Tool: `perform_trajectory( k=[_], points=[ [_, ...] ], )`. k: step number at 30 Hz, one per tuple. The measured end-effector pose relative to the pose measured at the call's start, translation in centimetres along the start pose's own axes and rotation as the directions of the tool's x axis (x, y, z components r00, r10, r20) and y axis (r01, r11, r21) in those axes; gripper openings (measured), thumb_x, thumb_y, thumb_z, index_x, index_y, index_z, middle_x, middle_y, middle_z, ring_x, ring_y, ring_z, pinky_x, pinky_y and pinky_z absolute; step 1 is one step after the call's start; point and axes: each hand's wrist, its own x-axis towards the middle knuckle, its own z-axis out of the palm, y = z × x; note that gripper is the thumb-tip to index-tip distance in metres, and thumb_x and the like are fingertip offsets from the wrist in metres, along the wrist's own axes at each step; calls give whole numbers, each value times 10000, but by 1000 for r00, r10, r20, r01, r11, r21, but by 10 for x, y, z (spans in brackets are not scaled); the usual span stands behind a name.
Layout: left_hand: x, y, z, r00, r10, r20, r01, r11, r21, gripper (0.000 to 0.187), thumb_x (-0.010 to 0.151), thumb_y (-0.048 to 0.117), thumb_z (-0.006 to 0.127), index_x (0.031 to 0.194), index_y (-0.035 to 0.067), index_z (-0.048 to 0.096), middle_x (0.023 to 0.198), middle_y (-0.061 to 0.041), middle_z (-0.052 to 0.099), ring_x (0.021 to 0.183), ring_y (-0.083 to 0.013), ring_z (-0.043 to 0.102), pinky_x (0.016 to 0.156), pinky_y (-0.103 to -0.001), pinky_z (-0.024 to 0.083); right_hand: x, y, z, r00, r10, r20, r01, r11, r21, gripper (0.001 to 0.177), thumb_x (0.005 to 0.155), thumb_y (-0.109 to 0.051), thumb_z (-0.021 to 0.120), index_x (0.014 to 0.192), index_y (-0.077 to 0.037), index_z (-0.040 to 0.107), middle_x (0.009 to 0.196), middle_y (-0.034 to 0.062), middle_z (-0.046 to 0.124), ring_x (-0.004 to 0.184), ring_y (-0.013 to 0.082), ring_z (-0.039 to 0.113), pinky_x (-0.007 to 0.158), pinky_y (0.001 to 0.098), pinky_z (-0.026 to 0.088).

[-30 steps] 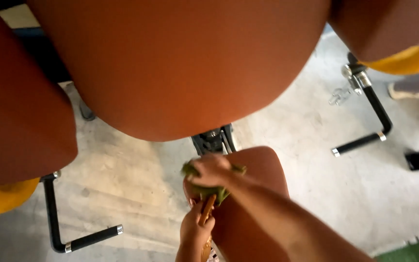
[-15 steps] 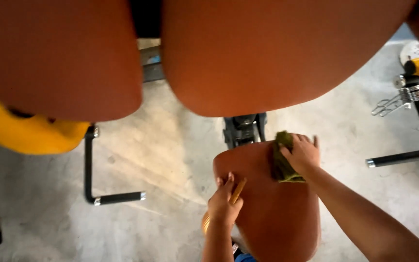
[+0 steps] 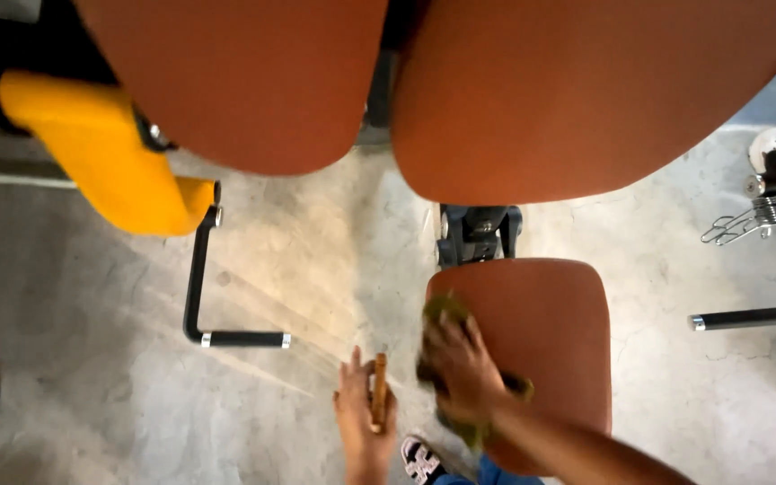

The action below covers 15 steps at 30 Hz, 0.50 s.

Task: Clean gym equipment with a spray bottle and a cloth.

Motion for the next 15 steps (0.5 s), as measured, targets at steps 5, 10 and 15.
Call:
perform_trajectory(
  k=[5,10,15],
  points=[
    [-9,-9,-8,976,-29,-217,-11,983,-183,497,841,202,638,1318,65,604,1520,-166,519,1412,-480,450,1100,-592,373,90,31,-16,929,285,-236,-267,958,106,823,787,-524,701,1498,-203,437,1660,164,127,1508,450,42,1153,699,15],
    [-2,8,0,977,-170,-131,143,971,-191,658,851,224,653,1487,119,525,1377,-42,640,1447,-435,446,1152,-719,215,114,42,-24,902,427,54,-431,898,88,699,859,-537,658,1456,-190,546,1568,65,473,1552,360,237,1311,675,35],
    [-1,19,-9,981,-177,-73,158,963,-217,504,823,209,688,1321,216,610,1581,-44,458,1505,-427,270,1129,-761,72,42,44,-6,959,-235,-161,248,967,64,664,797,-455,689,1403,-206,581,1550,88,437,1543,372,146,1210,681,-17]
  ],
)
